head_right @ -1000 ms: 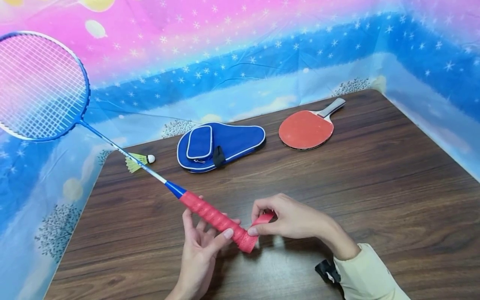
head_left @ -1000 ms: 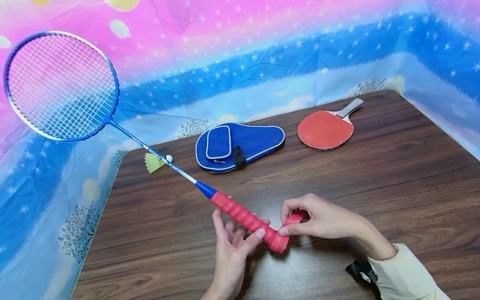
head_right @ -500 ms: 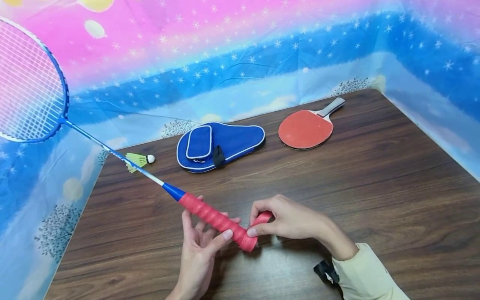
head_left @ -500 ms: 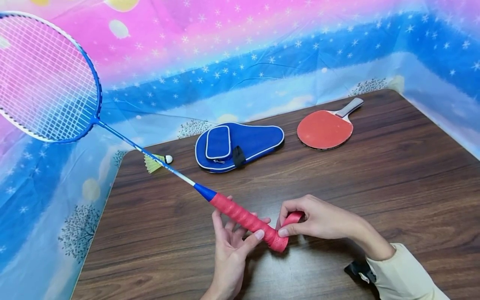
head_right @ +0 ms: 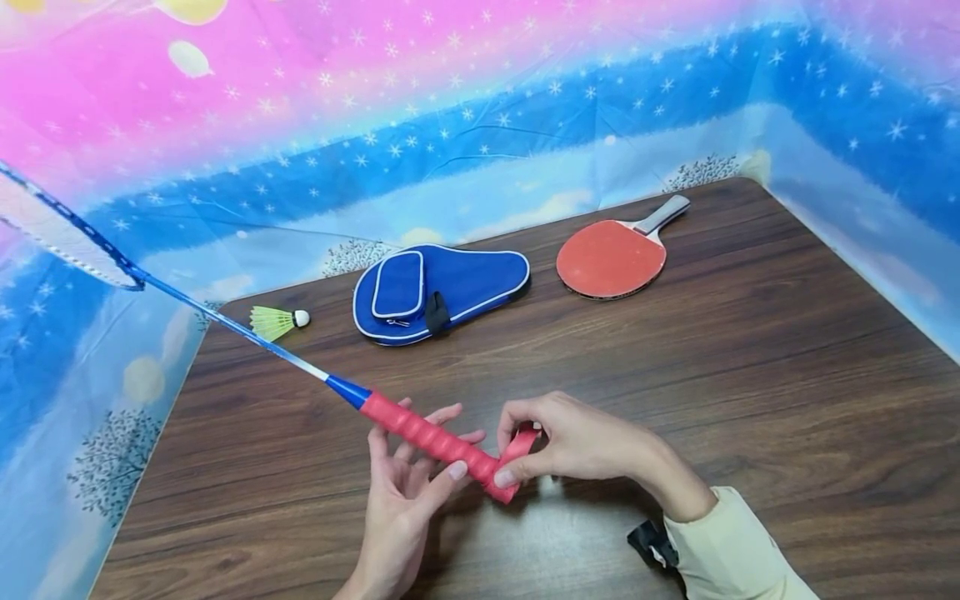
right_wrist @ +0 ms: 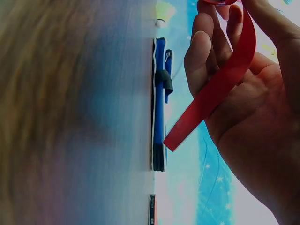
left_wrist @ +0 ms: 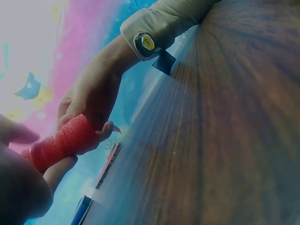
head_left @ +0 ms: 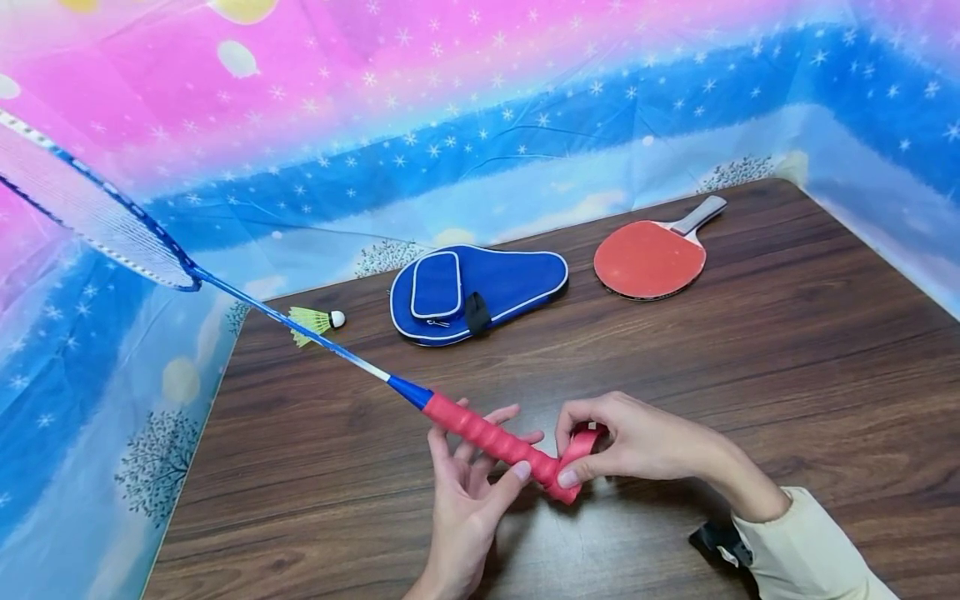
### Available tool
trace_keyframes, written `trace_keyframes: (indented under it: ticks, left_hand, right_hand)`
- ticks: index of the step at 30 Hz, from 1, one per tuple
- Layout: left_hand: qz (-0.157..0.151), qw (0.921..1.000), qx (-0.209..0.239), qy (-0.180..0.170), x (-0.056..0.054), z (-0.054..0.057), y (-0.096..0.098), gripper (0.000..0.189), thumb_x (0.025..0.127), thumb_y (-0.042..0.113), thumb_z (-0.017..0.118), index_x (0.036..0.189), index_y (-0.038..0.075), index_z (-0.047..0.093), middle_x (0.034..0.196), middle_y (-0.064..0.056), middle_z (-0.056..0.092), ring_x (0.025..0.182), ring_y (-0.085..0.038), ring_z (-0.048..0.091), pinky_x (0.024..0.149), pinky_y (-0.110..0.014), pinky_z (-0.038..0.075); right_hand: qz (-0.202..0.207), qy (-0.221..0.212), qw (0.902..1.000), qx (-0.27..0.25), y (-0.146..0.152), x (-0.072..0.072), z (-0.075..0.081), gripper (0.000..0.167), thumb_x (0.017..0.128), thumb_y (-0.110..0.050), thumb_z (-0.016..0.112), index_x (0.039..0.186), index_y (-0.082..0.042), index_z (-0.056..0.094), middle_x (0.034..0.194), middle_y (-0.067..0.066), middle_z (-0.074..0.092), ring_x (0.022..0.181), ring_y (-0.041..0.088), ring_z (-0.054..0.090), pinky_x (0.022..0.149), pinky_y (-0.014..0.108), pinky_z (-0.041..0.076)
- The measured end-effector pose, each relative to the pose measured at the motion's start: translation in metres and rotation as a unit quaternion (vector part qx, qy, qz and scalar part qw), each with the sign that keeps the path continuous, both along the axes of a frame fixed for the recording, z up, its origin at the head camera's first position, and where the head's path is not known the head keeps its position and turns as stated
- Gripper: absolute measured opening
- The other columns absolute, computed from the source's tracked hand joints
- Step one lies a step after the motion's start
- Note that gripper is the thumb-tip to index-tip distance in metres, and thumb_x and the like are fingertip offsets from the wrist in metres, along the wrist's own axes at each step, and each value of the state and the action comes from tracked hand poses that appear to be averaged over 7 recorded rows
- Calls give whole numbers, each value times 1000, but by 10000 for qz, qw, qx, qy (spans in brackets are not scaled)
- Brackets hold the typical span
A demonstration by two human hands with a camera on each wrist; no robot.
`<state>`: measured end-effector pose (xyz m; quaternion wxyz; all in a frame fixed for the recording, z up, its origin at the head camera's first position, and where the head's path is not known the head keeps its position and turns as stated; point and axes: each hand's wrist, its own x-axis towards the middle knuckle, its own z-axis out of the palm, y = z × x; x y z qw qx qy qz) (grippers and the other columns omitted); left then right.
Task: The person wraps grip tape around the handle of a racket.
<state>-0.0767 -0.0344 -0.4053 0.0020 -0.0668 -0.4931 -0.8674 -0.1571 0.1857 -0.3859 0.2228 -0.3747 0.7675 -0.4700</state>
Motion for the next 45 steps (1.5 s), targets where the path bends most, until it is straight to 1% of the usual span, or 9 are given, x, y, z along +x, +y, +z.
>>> trace_keyframes:
  ticks: [6,13,18,22,28,33,38,41,45]
  left_hand:
    - [211,9984,-290,427,-1,-4,2,82,85,-18,64,145,7,13,133,-29,47,109,-53,57,83,-47,56]
    - [425,9983,-389,-123,0,-2,1,83,85,-11,69,148,18,24,126,-30,43,104,-47,62,87,-48,54]
    - [501,9981,-333,-108,0,-1,0,85,83,-15,68,150,14,24,116,-28,52,102,-48,62,87,-50,54]
    - [507,9981,-343,-117,-1,0,-1,86,83,-15,68,151,15,25,111,-25,54,102,-49,62,88,-50,53]
    - [505,9973,-388,-374,-1,0,-3,88,84,-11,70,152,22,26,116,-30,50,105,-47,62,91,-49,52]
    - [478,9978,-308,-351,-1,0,-4,92,83,-14,70,154,23,25,116,-29,47,107,-48,61,90,-50,52]
    - [415,9980,-313,-359,-1,0,-4,93,83,-14,69,154,24,23,119,-29,48,110,-46,60,90,-47,53]
    - [380,9990,-164,-166,-1,-1,-4,90,84,-16,66,153,19,21,122,-29,52,111,-48,59,91,-49,51]
    - [254,9987,36,441,-1,-5,-2,74,85,-21,59,141,8,20,124,-30,53,114,-52,55,91,-51,51]
  right_hand:
    - [-145,-54,9997,180,-4,3,1,35,76,-48,81,95,-26,61,85,-7,63,77,21,58,61,30,48]
    - [-270,53,9992,302,-5,3,-1,32,73,-48,83,86,-30,60,76,-11,61,72,21,55,55,25,44]
    - [-218,147,9994,242,-5,2,-2,26,77,-44,82,83,-30,60,71,-13,56,67,15,51,54,24,41]
    - [-183,97,9995,233,-3,1,-2,18,82,-41,78,87,-32,63,71,-12,56,66,8,50,55,25,42]
    - [-95,139,9996,206,-1,0,-2,8,89,-39,71,91,-32,67,77,-12,63,70,8,56,62,26,48]
    - [-94,83,9997,210,0,-1,-2,12,88,-40,72,93,-31,67,78,-11,62,70,9,55,62,26,47]
    - [31,55,9994,347,2,-1,-3,22,88,-42,71,107,-31,67,92,-13,66,79,10,59,69,27,50]
    - [179,75,9990,415,2,-1,-3,25,90,-42,69,113,-32,68,94,-15,67,80,8,59,70,27,51]
    - [261,133,9988,404,2,0,-3,25,90,-43,68,113,-33,69,91,-15,67,76,7,58,67,25,51]
